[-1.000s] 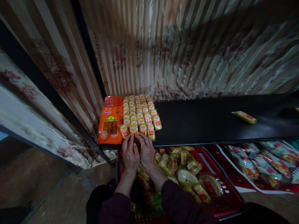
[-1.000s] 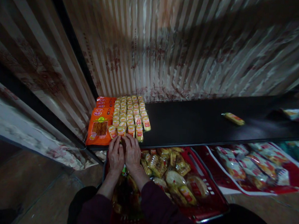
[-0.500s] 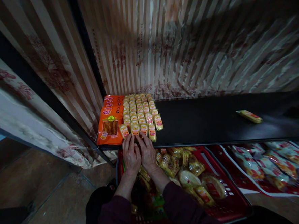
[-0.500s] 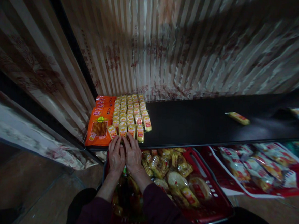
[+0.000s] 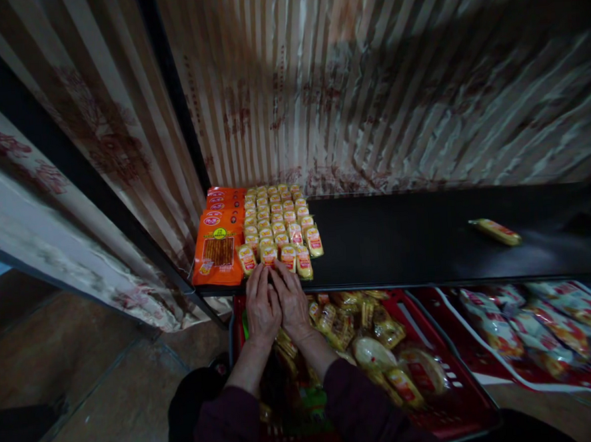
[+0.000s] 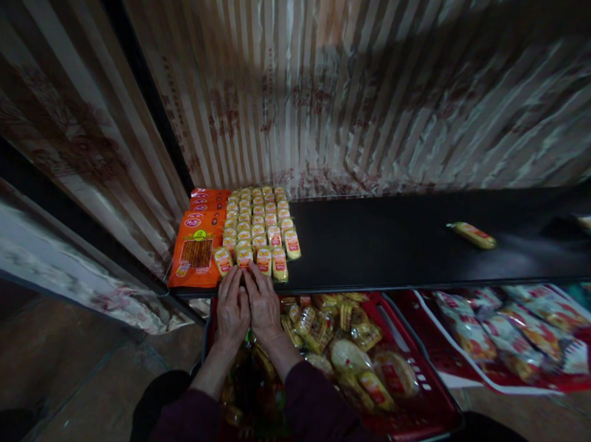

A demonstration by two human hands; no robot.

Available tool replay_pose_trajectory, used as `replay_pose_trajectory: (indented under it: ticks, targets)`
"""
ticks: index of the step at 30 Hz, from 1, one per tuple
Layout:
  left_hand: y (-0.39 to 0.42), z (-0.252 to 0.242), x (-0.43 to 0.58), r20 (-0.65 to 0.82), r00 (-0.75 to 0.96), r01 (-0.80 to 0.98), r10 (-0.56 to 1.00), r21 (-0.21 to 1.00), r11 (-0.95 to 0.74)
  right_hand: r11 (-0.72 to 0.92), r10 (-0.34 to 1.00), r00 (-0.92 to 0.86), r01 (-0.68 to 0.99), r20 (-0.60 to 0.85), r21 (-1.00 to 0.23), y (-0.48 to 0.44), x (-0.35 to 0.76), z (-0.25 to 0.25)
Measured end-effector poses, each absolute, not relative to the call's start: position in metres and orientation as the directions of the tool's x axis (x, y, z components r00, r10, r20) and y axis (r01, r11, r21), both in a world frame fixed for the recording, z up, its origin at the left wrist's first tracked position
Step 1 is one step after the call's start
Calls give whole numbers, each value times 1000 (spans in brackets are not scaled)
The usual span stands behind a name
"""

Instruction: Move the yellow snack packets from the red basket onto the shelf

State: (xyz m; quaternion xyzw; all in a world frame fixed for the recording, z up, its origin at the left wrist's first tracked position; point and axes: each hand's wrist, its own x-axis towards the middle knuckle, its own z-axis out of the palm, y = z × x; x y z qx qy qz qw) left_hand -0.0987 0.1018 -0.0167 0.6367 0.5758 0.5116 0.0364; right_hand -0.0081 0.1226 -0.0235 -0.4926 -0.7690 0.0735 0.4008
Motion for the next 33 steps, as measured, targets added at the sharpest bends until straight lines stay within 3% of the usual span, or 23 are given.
replay_pose_trajectory:
  ticks: [9, 19, 33]
  targets:
    - [101, -20, -96, 636, -178, 716, 751, 607, -345, 567, 784, -221, 636, 581, -523, 118, -2, -21]
    - [100, -19, -92, 651, -177, 742, 738, 581, -334, 454, 770, -72, 760, 634, -465, 106, 17, -20]
    - [99, -22, -91, 655, -173, 758, 735, 565, -325, 458, 772, -123, 788, 623, -412, 111, 27, -22]
